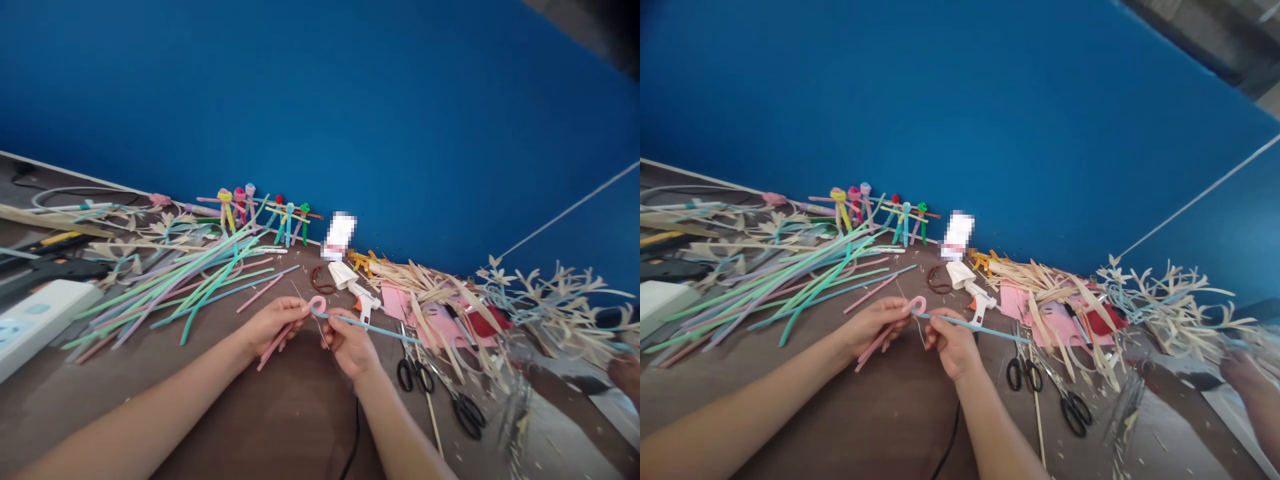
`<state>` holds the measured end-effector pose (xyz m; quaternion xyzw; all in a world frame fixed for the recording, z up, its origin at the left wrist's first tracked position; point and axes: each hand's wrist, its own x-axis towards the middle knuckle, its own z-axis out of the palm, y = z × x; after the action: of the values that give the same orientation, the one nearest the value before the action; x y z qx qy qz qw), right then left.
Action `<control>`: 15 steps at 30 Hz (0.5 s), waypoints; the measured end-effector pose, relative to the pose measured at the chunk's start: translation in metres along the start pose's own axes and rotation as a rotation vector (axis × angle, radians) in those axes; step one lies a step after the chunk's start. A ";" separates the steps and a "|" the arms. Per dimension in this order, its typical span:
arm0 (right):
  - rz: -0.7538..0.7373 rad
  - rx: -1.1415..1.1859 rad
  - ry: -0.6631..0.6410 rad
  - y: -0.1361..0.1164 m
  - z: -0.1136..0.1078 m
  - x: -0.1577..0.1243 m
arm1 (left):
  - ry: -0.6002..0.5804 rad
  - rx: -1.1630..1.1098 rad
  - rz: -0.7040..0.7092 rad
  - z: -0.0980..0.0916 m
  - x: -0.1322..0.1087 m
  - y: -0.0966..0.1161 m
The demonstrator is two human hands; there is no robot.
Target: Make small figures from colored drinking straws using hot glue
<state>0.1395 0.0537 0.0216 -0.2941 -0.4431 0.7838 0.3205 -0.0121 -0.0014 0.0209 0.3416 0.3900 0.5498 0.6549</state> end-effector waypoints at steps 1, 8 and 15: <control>0.025 0.021 -0.026 -0.002 0.000 -0.001 | -0.006 0.014 0.001 0.001 -0.001 0.000; 0.125 0.039 -0.104 -0.006 0.003 -0.005 | -0.063 0.073 -0.004 0.004 -0.007 0.002; 0.006 -0.219 -0.033 -0.012 0.001 -0.008 | -0.180 0.464 0.108 0.010 -0.012 0.010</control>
<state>0.1467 0.0516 0.0336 -0.3159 -0.5305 0.7363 0.2769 -0.0087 -0.0121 0.0365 0.5508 0.4271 0.4472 0.5606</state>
